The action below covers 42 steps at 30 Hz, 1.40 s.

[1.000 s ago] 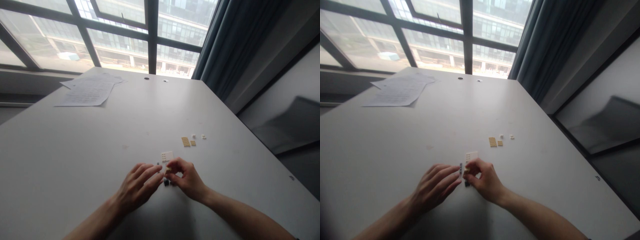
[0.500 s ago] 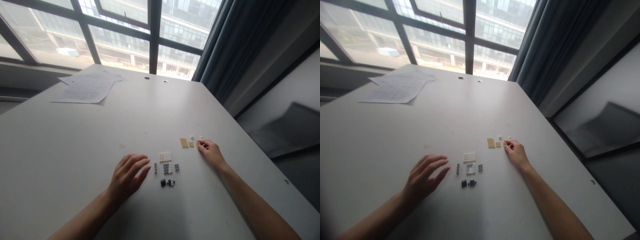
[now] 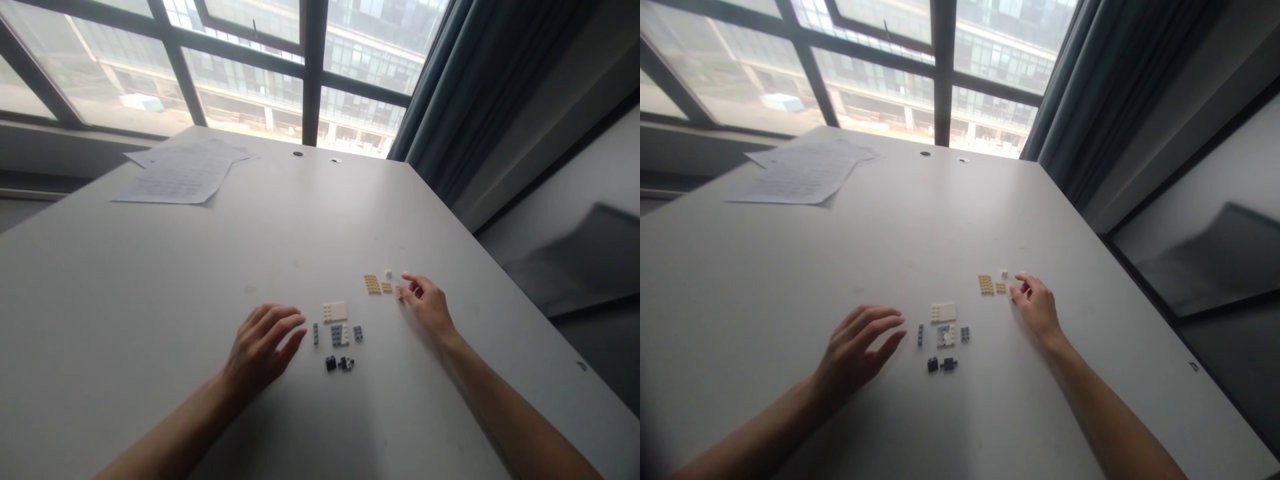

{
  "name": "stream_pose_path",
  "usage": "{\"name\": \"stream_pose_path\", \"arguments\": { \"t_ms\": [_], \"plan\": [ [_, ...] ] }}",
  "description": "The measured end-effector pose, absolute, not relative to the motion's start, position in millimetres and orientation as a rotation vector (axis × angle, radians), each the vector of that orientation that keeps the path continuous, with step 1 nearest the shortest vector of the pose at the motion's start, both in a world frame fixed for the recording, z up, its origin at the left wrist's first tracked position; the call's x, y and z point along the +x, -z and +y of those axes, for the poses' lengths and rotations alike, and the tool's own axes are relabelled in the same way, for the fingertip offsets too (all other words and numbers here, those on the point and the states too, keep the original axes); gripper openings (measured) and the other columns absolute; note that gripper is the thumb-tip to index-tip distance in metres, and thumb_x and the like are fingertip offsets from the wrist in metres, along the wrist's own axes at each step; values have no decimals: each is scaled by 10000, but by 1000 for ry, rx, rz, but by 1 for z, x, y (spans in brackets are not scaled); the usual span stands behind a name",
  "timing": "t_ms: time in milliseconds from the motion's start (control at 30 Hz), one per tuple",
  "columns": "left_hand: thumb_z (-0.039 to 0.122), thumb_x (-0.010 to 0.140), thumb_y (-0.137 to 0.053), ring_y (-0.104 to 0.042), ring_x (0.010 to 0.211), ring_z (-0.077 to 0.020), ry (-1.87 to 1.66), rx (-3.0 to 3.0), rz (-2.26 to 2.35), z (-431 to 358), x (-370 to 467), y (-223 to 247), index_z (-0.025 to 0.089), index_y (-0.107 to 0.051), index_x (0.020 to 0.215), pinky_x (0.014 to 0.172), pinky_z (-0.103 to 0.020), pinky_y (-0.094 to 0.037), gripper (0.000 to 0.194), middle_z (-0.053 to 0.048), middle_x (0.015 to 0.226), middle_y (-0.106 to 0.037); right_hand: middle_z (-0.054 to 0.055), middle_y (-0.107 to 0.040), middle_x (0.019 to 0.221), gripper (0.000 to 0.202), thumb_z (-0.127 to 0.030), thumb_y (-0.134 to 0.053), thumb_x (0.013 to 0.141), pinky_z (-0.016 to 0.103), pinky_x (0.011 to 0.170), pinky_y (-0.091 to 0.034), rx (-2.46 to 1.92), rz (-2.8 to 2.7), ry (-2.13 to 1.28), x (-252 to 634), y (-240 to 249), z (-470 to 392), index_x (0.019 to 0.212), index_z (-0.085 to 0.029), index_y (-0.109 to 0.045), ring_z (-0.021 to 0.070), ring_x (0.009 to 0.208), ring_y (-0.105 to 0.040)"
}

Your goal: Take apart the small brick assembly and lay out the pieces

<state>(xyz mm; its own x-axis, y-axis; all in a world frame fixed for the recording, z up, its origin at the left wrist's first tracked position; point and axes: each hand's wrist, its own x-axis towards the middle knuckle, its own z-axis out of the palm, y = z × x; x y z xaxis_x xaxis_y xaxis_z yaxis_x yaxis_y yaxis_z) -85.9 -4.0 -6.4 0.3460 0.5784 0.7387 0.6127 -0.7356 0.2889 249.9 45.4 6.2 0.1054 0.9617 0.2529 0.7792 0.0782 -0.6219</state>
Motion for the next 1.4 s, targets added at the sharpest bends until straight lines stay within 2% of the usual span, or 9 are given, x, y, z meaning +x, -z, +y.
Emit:
{"name": "stream_pose_path", "arguments": {
  "t_ms": [100,167,300,667,833,900,1033,1133,1400],
  "plan": [
    [135,799,-655,-600,825,-166,1404,-2549,-1128,-4,-85,6,195,-596,975,749,-305,-500,195,-51,911,-662,39,-599,828,311,-336,-602,841,291,642,-456,-1526,-1934,-406,219,-22,28,1106,-177,-643,154,651,-520],
    [119,792,-654,-599,819,-166,1422,-2545,-1130,-4,-85,5,196,-596,968,745,-304,-499,201,-50,908,-663,51,-604,895,316,-322,-648,830,303,714,-472,-1386,-2125,-491,191,-30,16,1118,-194,-637,186,800,-566],
    [109,787,-654,-595,822,-170,1410,-2540,-1160,-4,-87,5,201,-596,968,750,-309,-498,211,-50,908,-662,64,-615,1027,416,-338,-723,782,339,848,-464,-1227,-2405,-576,142,-32,5,1166,-220,-615,212,941,-574],
    [135,811,-628,-604,814,-173,1395,-2546,-1177,-2,-88,6,203,-597,958,754,-316,-503,165,-51,899,-663,64,-618,932,261,-329,-706,801,325,786,-456,-1217,-2693,-397,108,-29,13,1021,-199,-656,217,890,-573],
    [168,827,-617,-613,811,-165,1388,-2548,-1181,-2,-90,7,204,-603,957,750,-303,-505,135,-52,899,-667,51,-624,982,326,-264,-706,804,331,836,-464,-1234,-2406,-514,143,-36,13,1120,-237,-629,202,927,-578],
    [170,829,-616,-614,814,-164,1398,-2554,-1172,-1,-90,7,204,-602,959,749,-299,-506,135,-53,902,-667,47,-625,970,296,-268,-693,811,345,810,-480,-1312,-2246,-496,177,-39,17,1101,-246,-639,202,889,-587],
    [145,814,-629,-610,826,-165,1408,-2571,-1157,0,-89,8,203,-602,960,754,-303,-505,159,-50,903,-663,51,-621,925,279,-325,-661,816,317,663,-494,-1510,-2095,-392,255,-38,35,1078,-228,-659,195,782,-591],
    [138,812,-631,-608,825,-164,1404,-2575,-1155,1,-89,9,202,-602,959,757,-304,-506,163,-49,901,-662,52,-635,924,306,-322,-669,788,319,668,-491,-1614,-2132,-414,293,-29,47,1076,-218,-677,186,749,-589],
    [179,835,-609,-621,815,-167,1371,-2575,-1181,1,-91,10,204,-602,947,758,-307,-514,116,-56,904,-668,46,-646,991,310,-296,-659,767,290,694,-491,-1614,-2207,-536,297,-14,61,1068,-230,-694,169,788,-607]
  ]
}}
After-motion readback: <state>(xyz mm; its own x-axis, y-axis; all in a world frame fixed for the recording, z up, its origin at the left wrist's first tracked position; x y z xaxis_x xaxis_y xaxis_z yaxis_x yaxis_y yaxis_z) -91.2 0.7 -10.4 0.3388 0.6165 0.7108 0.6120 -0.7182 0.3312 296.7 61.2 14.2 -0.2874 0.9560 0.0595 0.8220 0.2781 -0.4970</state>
